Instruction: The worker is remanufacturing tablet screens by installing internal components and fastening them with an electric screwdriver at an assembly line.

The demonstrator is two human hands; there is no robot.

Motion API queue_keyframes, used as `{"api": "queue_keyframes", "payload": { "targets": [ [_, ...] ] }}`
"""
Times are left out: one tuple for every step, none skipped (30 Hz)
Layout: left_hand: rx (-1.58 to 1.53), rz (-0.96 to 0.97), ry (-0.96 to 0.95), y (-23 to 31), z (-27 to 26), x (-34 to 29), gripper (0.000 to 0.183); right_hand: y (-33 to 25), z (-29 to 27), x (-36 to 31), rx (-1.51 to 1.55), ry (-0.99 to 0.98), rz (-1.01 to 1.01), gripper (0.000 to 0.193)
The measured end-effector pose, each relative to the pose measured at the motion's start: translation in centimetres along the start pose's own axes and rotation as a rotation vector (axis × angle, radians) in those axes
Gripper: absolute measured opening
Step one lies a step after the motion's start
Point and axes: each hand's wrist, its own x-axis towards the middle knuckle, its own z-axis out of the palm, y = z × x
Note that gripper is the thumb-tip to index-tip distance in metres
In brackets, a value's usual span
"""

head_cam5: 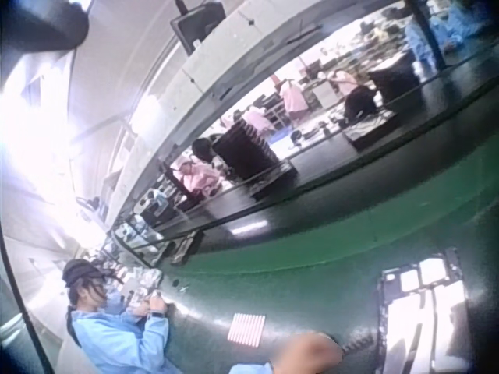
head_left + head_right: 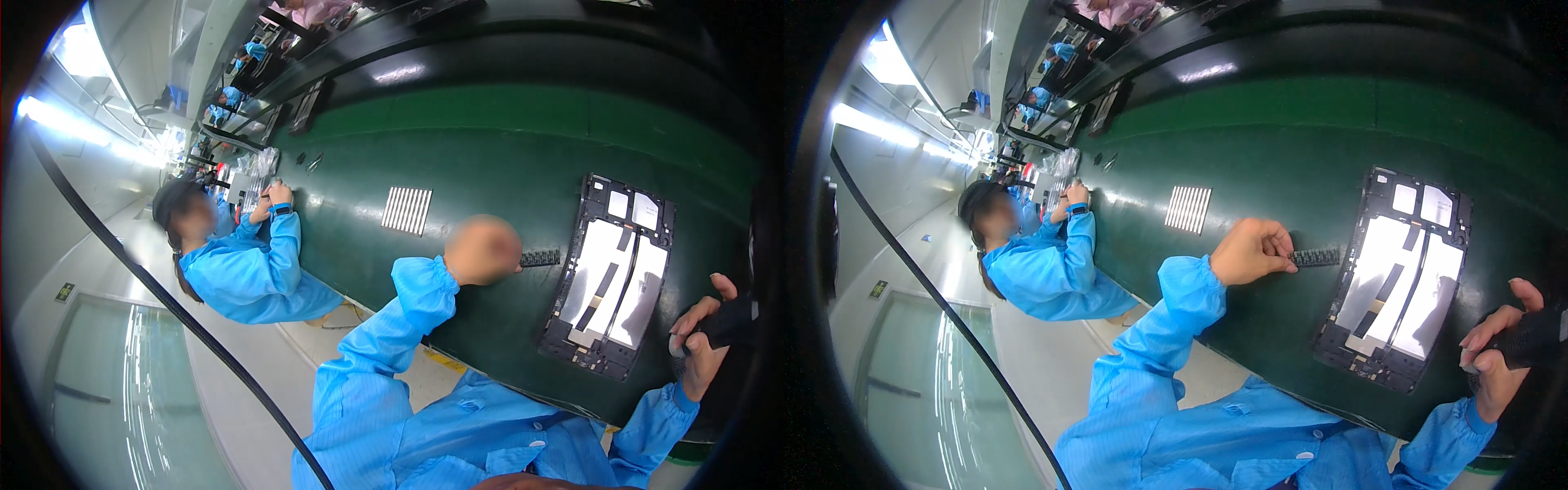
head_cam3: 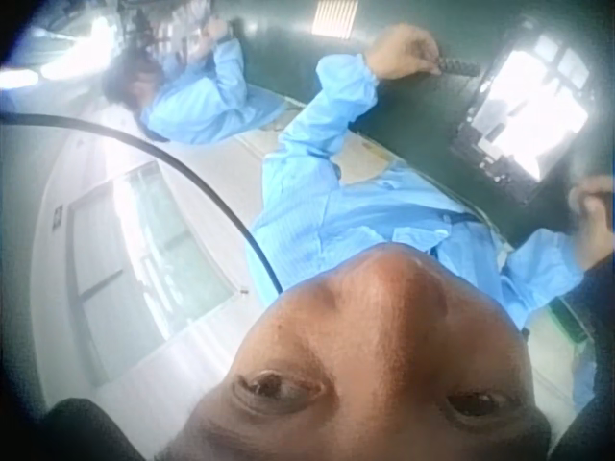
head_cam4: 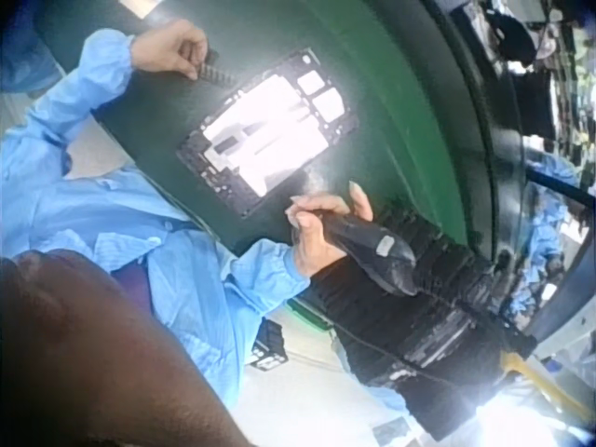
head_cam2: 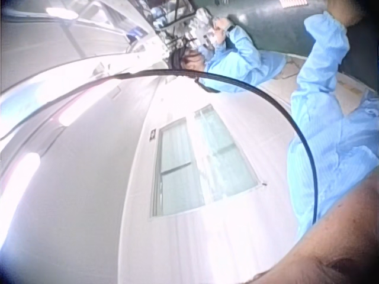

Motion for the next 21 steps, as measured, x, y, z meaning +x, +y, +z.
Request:
{"api": "queue_keyframes", "payload": {
  "targets": [
    [-0.097,0.019,-0.036,-0.4,0.2,0.3,0.023,-0.1,-0.2,-0.1,-0.013,-0.003,-0.004,0.084],
    [-0.194,0.037,-0.072,-0.8,0.3,0.5,0.024,-0.2,-0.3,-0.1,-0.016,-0.002,-0.002,0.084],
    [-0.196,0.038,-0.074,-1.1,0.3,0.6,0.024,-0.3,-0.5,-0.2,-0.028,-0.008,-0.004,0.084],
    [-0.322,0.029,-0.116,-1.4,0.3,0.7,0.022,-0.2,-0.5,-0.2,-0.033,-0.016,-0.006,0.084],
    [-0.449,0.019,-0.157,-1.5,0.2,0.8,0.02,-0.2,-0.5,-0.2,-0.03,-0.018,-0.007,0.084],
    [-0.448,0.017,-0.155,-1.5,-0.1,0.9,0.02,-0.3,-0.4,-0.2,-0.037,-0.023,-0.011,0.083],
    [-0.421,-0.036,-0.182,-1.2,-0.6,0.9,0.019,-0.3,-0.4,-0.2,-0.045,-0.028,-0.015,0.082],
    [-0.395,-0.09,-0.209,-1.1,-0.8,0.9,0.018,-0.1,-0.3,-0.3,-0.043,-0.03,-0.015,0.082],
    [-0.396,-0.093,-0.207,-1.3,-0.7,0.9,0.018,0.1,-0.1,-0.4,-0.048,-0.012,-0.02,0.084],
    [-0.261,-0.026,-0.147,-1.5,-0.6,0.9,0.017,0.3,0.0,-0.5,-0.052,0.005,-0.028,0.087],
    [-0.126,0.04,-0.087,-1.6,-0.5,1.0,0.016,0.3,0.0,-0.5,-0.051,0.0,-0.028,0.087],
    [-0.128,0.036,-0.082,-1.6,-0.5,1.1,0.016,0.3,0.0,-0.5,-0.077,0.01,-0.048,0.087],
    [-0.037,0.112,-0.033,-1.4,-0.4,1.0,0.016,0.3,-0.1,-0.6,-0.098,0.014,-0.064,0.088],
    [0.054,0.186,0.016,-1.2,-0.3,1.0,0.015,0.2,-0.1,-0.4,-0.092,0.001,-0.062,0.088],
    [0.053,0.173,0.025,-1.2,-0.3,1.0,0.015,-0.1,-0.2,-0.3,-0.062,-0.025,-0.059,0.085],
    [0.046,0.166,0.031,-1.2,-0.2,1.0,0.016,-0.3,-0.2,-0.2,-0.034,-0.053,-0.056,0.082],
    [0.04,0.158,0.039,-1.3,-0.2,1.1,0.017,0.1,0.1,-0.6,-0.11,0.019,-0.06,0.088],
    [0.037,0.147,0.05,-1.3,-0.1,1.1,0.017,0.2,-0.1,-0.6,-0.105,0.003,-0.06,0.088],
    [0.073,0.162,0.079,-1.3,0.1,1.1,0.017,0.4,-0.5,-0.7,-0.103,-0.001,-0.068,0.087],
    [0.109,0.178,0.108,-1.4,0.2,1.1,0.016,0.4,-0.6,-0.7,-0.102,-0.005,-0.077,0.086],
    [0.106,0.171,0.118,-1.4,0.2,0.8,0.016,0.2,-0.4,-0.6,-0.1,-0.018,-0.079,0.086]
  ]
}}
